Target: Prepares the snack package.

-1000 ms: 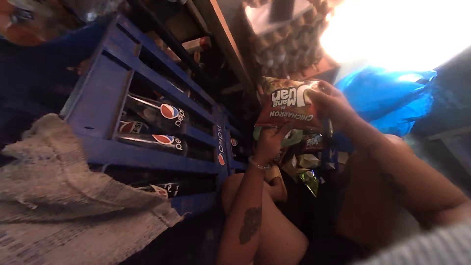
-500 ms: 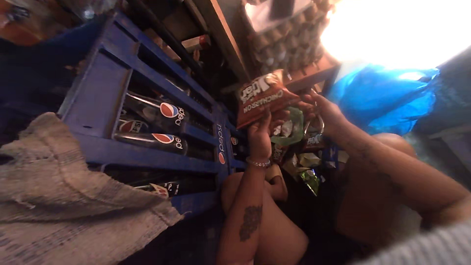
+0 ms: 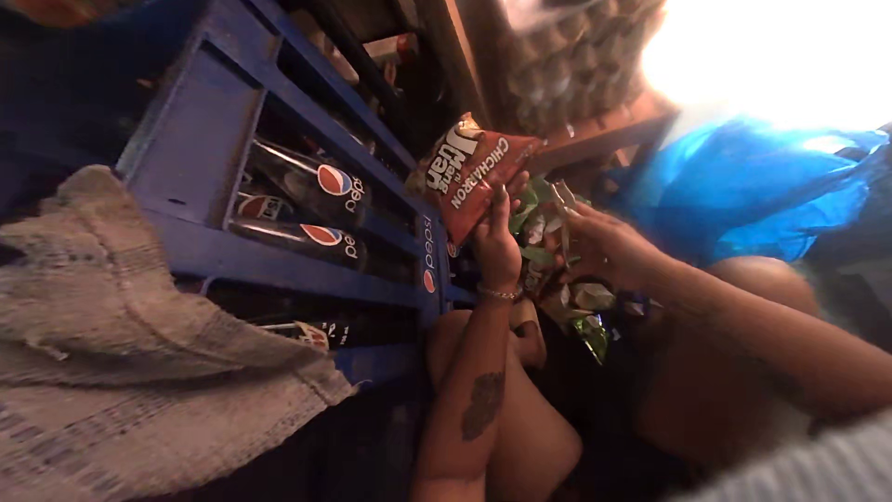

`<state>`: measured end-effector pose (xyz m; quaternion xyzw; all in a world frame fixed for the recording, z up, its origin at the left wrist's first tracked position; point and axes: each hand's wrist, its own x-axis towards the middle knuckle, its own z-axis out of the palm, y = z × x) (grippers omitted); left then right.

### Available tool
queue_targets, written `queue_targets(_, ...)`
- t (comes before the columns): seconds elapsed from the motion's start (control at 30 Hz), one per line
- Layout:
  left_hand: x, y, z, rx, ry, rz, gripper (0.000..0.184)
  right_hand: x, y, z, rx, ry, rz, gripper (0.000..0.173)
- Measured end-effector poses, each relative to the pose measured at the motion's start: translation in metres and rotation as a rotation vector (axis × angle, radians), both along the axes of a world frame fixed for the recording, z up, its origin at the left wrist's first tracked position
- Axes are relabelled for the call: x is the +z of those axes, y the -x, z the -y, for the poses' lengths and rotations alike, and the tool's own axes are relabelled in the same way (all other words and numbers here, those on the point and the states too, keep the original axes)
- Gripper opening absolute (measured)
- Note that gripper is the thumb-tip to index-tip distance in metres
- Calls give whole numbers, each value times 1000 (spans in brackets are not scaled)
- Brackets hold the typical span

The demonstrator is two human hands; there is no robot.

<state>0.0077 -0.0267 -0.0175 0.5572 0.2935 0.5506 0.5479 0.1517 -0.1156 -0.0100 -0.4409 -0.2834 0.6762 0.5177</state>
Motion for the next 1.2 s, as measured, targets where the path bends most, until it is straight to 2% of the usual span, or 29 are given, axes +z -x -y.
queue_targets(0.1,0,-3,2,-2,-10,23,29,2,-1,3,66,-117,115,40)
queue_targets(0.27,-2,-2,9,-7,-76,-28,28,-5,-4,5,51,-201,242,39)
queue_targets(0.47,-4,-7,16,50,-126,-64,25,-7,-8,4,45,-220,240,49)
queue_targets(0.8,3,-4,25,132,-40,-407,33,-12,-8,2,-9,-272,303,46)
queue_targets(1.2,-4,-7,20,78,-119,-287,25,-19,-9,-1,-95,-342,462,36)
